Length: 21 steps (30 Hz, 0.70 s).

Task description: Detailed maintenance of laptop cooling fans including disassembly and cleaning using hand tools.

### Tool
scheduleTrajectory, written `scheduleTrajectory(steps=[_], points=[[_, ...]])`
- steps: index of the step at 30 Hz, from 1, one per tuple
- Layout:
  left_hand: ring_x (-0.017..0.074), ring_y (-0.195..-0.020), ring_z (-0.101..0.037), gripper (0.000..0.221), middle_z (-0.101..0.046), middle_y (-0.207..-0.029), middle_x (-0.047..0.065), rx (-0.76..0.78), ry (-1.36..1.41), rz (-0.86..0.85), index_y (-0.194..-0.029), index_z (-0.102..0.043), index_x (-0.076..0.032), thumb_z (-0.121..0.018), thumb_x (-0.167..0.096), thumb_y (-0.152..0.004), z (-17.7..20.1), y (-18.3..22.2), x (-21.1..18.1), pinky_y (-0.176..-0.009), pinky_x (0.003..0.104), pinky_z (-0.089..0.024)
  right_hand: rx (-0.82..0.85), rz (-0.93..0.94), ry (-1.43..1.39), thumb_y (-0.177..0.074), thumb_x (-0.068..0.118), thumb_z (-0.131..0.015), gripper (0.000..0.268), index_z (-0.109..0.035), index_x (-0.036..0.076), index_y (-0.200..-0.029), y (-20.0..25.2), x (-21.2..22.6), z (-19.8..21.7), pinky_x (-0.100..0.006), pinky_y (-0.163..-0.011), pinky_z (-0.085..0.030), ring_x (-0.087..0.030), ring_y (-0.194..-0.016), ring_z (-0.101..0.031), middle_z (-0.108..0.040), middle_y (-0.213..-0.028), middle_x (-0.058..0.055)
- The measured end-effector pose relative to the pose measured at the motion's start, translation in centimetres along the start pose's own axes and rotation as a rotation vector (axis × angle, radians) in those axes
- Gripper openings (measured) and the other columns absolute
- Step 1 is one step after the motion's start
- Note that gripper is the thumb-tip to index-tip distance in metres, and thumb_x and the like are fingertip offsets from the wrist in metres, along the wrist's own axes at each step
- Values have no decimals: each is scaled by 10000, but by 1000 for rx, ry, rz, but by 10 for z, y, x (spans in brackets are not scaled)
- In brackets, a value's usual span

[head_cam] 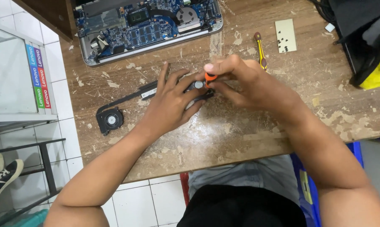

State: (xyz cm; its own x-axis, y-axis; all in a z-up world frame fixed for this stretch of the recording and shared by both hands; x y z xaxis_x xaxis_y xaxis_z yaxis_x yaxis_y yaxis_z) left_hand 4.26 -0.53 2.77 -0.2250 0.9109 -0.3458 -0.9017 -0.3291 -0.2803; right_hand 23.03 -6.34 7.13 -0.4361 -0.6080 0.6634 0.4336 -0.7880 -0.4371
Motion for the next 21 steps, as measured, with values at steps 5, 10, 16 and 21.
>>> scheduleTrajectory(steps=[5, 10, 16, 21], points=[[416, -1420, -528, 307, -647, -1497, 139, -8, -25, 3, -1292, -785, -154, -702, -356, -1076, -2, 0, 2, -1287, 768, -168, -152, 93, 144, -1061, -48, -910, 722, -372, 123, -1510, 12, -23, -14, -339, -768, -561, -244, -886, -634, -566, -1033, -126], [422, -1432, -517, 256, -613, -1559, 119, -12, 4, 5, -1202, -807, -154, -725, -347, -1056, -2, -1, 3, -1286, 782, -153, -150, 89, 96, -1063, 16, -865, 609, -368, 41, -1415, 1, -7, -2, -374, -817, -586, -307, -994, -676, -628, -1123, -191], [421, -1422, -523, 284, -650, -1510, 132, 8, 1, 7, -1230, -810, -165, -691, -373, -1078, -6, 0, 4, -1293, 755, -137, 5, -3, 37, -1020, -123, -768, 563, -356, -10, -1387, 5, -13, -6, -344, -937, -688, -314, -1039, -794, -720, -1148, -259], [398, -1441, -531, 251, -683, -1477, 99, -8, -15, 77, -1205, -807, -198, -724, -388, -1065, -13, 2, 7, -1271, 768, -144, -178, 31, 121, -973, -50, -865, 495, -495, -40, -1301, -2, -22, -7, -446, -658, -649, -383, -859, -793, -715, -1026, -229]])
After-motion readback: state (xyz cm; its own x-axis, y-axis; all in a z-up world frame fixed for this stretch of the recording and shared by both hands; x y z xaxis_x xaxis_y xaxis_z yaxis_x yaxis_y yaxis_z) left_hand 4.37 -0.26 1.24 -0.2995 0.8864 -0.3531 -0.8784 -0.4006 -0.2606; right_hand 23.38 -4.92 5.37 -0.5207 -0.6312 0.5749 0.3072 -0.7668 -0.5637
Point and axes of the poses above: each hand's wrist, its own y-axis away from the middle knuckle, its own z-axis out of the back of the hand, x = y × z, the point moved 5 cm from there along -y, towards the middle knuckle
